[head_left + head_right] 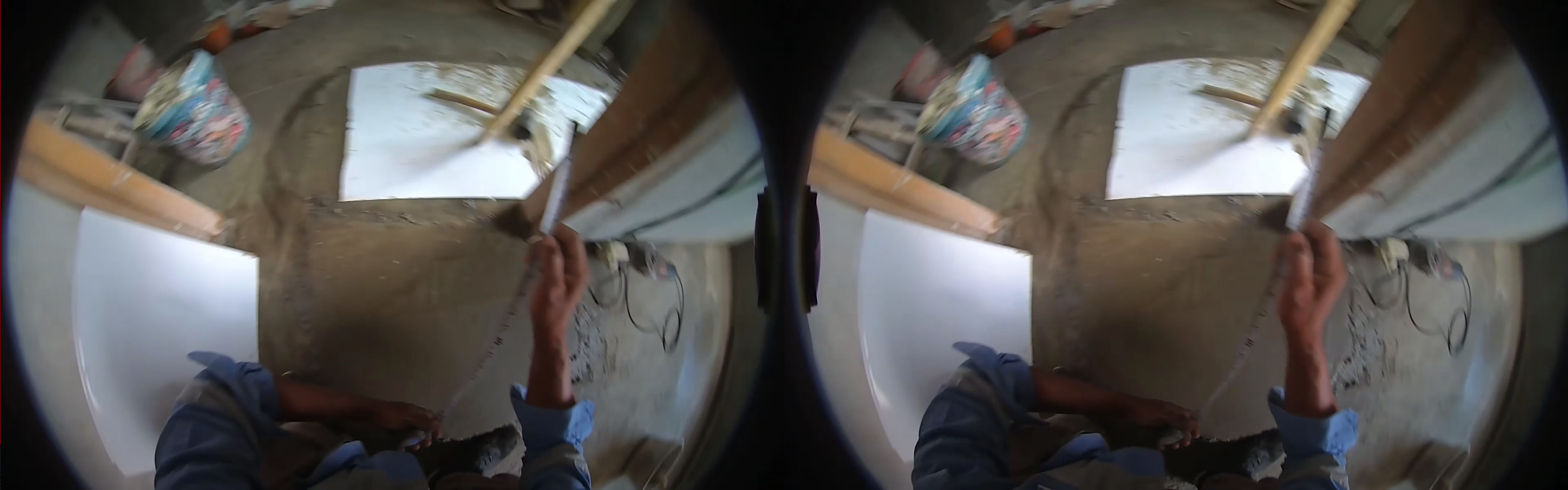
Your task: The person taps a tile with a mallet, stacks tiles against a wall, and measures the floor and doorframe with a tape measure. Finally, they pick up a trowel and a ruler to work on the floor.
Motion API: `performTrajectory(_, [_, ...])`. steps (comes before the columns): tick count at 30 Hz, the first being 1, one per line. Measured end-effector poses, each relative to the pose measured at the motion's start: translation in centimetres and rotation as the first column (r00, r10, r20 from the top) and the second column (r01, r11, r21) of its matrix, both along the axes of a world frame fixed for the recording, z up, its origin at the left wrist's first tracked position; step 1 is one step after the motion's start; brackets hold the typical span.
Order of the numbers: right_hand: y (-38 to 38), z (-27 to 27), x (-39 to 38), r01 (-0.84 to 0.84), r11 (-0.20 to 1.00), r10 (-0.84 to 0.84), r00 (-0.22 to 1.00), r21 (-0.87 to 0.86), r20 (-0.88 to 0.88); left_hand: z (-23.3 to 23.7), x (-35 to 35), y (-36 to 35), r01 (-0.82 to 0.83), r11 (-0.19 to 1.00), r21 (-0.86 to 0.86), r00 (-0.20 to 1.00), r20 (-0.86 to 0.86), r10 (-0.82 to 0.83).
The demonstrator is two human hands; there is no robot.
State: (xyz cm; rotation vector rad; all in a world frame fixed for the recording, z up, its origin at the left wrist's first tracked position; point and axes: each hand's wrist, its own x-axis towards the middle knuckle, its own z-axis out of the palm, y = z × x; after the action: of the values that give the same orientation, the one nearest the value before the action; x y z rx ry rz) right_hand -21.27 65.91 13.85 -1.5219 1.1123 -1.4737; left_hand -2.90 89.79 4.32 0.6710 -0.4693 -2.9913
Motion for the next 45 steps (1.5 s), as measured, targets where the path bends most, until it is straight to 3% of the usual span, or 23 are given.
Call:
performTrajectory(5, [-0.2,1.0,2.4,-0.036,0.999,0.036,0.998,0.007,0.053,-0.1,1.0,0.2,0.006,0.985,-0.172,1.000,0.020,-0.002])
performTrajectory(7, [-0.2,0.8,2.6,-0.042,0.999,0.041,0.998,0.026,0.052,0.1,1.6,0.9,-0.141,0.988,-0.066,0.982,0.119,0.148])
performTrajectory(8, [-0.4,0.0,2.9,-0.039,0.999,0.038,0.998,0.031,0.058,0.0,1.9,1.3,-0.065,0.996,-0.060,0.994,0.084,0.070])
performTrajectory(10, [-0.1,-0.9,3.7,0.008,0.999,-0.011,0.999,0.054,0.050,-0.2,3.1,1.5,-0.191,0.979,-0.070,0.972,0.129,0.199])
performTrajectory(11, [0.5,0.5,4.0,0.028,0.997,-0.033,0.997,0.078,0.066,0.3,3.7,2.2,-0.055,0.997,-0.045,0.994,0.088,0.058])
performTrajectory(13, [-0.1,-1.8,5.0,-0.107,0.993,0.096,0.978,0.047,0.187,0.3,5.0,1.8,-0.119,0.989,-0.089,0.978,0.159,0.132])
performTrajectory(14, [0.1,-1.6,5.2,-0.134,0.989,0.118,0.973,0.068,0.199,1.7,4.7,1.2,-0.046,0.995,-0.085,0.988,0.145,0.059])
performTrajectory(15, [0.5,-1.3,5.6,-0.169,0.980,0.137,0.955,0.104,0.261,3.6,4.5,1.1,-0.074,0.994,-0.075,0.960,0.265,0.091])
performTrajectory(16, [0.9,-0.8,5.6,-0.110,0.993,0.103,0.979,0.032,0.177,4.6,4.5,0.9,-0.116,0.990,-0.078,0.912,0.386,0.138])
performTrajectory(18, [1.1,-0.2,4.6,-0.082,0.996,0.083,0.994,-0.021,0.066,4.8,3.8,0.2,-0.059,0.991,-0.120,0.910,0.402,0.103])
performTrajectory(20, [1.3,0.4,4.4,-0.084,0.996,0.086,0.995,-0.043,0.044,3.5,4.3,0.2,-0.004,0.986,-0.165,0.917,0.393,0.070])
performTrajectory(22, [1.6,0.9,4.2,-0.100,0.995,0.102,0.993,-0.029,0.057,1.2,4.9,0.0,-0.063,0.986,-0.154,0.946,0.307,0.108])
performTrajectory(23, [1.7,1.5,3.8,-0.099,0.995,0.099,0.995,-0.017,-0.010,2.1,4.2,-0.7,-0.014,0.990,-0.137,0.954,0.294,0.054])
performTrajectory(25, [1.8,1.3,4.0,-0.077,0.996,0.079,0.996,-0.055,0.036,3.8,2.8,-1.8,-0.205,0.973,-0.107,0.938,0.261,0.227])
performTrajectory(30, [2.6,2.4,3.3,-0.164,0.986,0.164,0.976,-0.009,0.144,1.5,3.7,-2.2,-0.128,0.960,-0.247,0.924,0.321,0.206])
performTrajectory(33, [2.7,2.5,3.0,-0.158,0.987,0.156,0.979,0.001,0.132,3.0,2.5,-2.6,-0.176,0.947,-0.270,0.924,0.288,0.254])
performTrajectory(34, [2.5,2.3,3.1,-0.112,0.991,0.117,0.989,-0.068,0.085,3.8,2.2,-2.4,-0.210,0.935,-0.285,0.930,0.238,0.281])
performTrajectory(35, [2.4,1.9,2.7,-0.161,0.987,0.160,0.985,-0.017,-0.058,3.9,2.3,-2.3,-0.303,0.899,-0.316,0.884,0.259,0.389])
performTrajectory(36, [2.5,1.6,3.0,-0.130,0.985,0.132,0.991,-0.110,0.007,3.2,2.3,-2.1,-0.243,0.925,-0.290,0.916,0.246,0.318])
performTrajectory(37, [2.9,2.2,2.8,-0.173,0.985,0.173,0.985,0.010,-0.007,2.5,2.7,-1.8,-0.196,0.942,-0.273,0.938,0.229,0.261])
performTrajectory(39, [3.1,1.5,2.6,-0.202,0.977,0.206,0.977,0.069,-0.060,1.0,2.3,-1.0,-0.230,0.938,-0.261,0.953,0.137,0.271])
performTrajectory(42, [2.2,0.1,3.4,-0.213,0.972,0.212,0.977,0.100,0.020,-0.8,1.8,-0.5,-0.353,0.887,-0.297,0.901,0.148,0.408])
performTrajectory(45, [1.4,-0.4,4.1,-0.238,0.955,0.231,0.971,0.176,0.059,0.1,2.1,-1.4,-0.305,0.929,-0.209,0.911,0.222,0.349])
